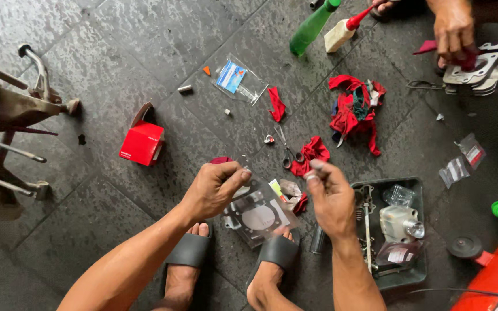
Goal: The person sits on the floor and assembles a small engine cylinder. They place a gasket onto the cylinder, apply sealant to the gasket, and then position the gasket onto the cylinder. The person also handles a green plastic bottle and a tube of sealant.
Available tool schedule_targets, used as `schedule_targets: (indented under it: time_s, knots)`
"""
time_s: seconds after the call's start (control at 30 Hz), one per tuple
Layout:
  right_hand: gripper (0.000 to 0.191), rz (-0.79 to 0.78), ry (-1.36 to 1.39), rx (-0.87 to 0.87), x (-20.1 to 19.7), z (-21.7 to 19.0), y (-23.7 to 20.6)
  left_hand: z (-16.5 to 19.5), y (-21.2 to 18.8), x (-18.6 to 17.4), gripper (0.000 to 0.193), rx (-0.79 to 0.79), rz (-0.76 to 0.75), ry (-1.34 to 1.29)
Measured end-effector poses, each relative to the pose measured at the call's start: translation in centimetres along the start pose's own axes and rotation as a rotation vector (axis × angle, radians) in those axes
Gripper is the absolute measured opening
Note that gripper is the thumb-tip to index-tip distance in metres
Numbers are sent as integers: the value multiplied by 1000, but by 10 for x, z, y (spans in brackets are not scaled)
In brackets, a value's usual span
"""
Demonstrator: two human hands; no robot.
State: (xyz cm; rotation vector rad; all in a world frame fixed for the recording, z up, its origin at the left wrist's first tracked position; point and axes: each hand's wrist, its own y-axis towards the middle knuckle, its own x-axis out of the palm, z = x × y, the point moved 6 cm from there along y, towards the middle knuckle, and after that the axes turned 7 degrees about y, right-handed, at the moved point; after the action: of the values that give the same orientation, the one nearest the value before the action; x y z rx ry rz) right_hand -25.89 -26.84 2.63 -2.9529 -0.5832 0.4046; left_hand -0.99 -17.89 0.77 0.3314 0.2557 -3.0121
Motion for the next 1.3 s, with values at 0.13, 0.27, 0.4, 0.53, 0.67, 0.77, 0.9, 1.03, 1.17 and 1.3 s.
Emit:
schedule_targets:
  time_s: [0.13,0.27,0.4,0.53,0.67,0.77,0.9,1.03,1.17,1.3]
  knots:
    - [25,-272,224,302,38,4,-36,11,3,8,35,-25,-83,65]
    - [19,17,177,410,48,7,-48,58,-14,-12,32,434,503,362]
    - [21,50,42,211,50,-14,-48,49,-21,13,40,93,241,271]
    - [20,-9,-253,-165,58,-42,-47,24,-19,42,35,-192,-9,114]
    - [19,-13,-302,-157,57,-41,-49,22,-20,44,29,-21,61,19]
    - [20,-24,-272,-170,57,-38,-50,14,-21,50,28,-106,-21,-10]
    - [22,-39,-250,-153,60,-30,-52,10,-23,59,30,-163,-95,-30]
    - [24,-109,-198,-233,56,-31,-57,5,-24,66,31,-220,-103,-231]
    - [20,-98,79,93,52,0,-60,1,-24,64,30,-214,-49,-178]
    - [16,-38,220,198,51,24,-64,-5,-26,64,29,-237,0,-102]
